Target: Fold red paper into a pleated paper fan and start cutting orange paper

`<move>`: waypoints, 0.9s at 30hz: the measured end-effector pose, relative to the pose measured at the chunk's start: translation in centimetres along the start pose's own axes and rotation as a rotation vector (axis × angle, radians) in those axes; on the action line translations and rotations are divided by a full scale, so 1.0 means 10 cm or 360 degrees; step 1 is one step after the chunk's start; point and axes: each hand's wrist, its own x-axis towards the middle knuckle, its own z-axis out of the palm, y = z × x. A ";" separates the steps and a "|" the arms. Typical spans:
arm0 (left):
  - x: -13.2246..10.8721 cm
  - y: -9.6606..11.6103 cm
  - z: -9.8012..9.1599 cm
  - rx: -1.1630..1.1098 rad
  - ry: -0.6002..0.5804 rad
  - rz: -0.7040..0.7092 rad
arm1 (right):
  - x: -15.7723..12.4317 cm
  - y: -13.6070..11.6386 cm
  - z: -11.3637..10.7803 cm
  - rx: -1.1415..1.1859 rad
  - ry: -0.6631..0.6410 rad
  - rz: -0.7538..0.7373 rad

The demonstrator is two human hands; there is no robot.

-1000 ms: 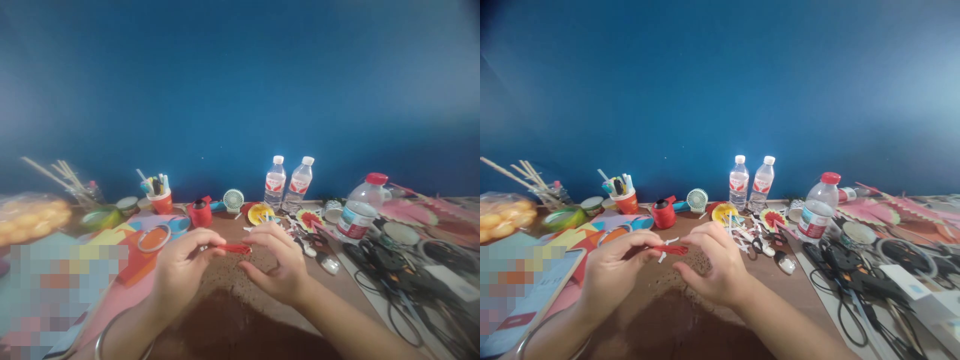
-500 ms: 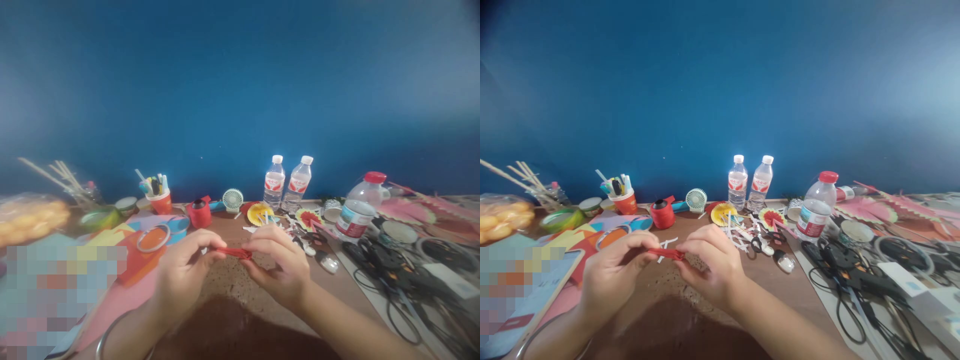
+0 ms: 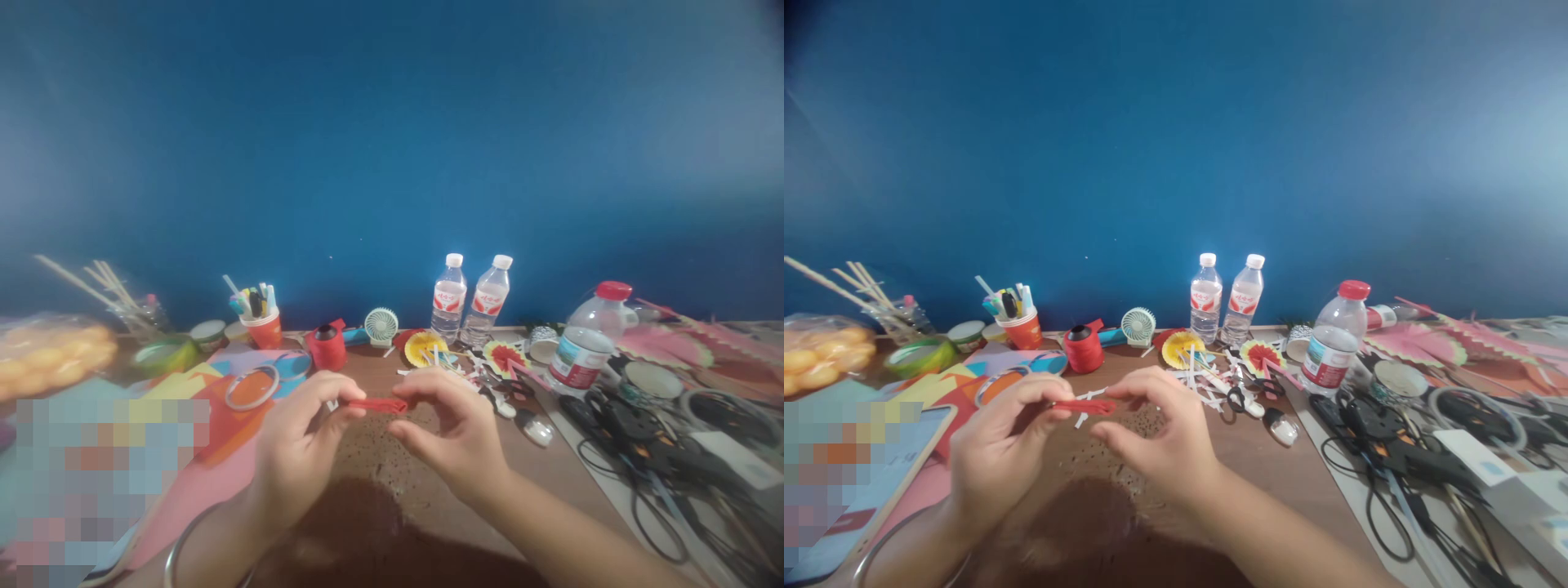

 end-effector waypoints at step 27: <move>-0.06 -0.07 0.08 0.0028 0.0182 0.0402 | -0.16 -0.09 0.30 0.1547 0.0357 0.1324</move>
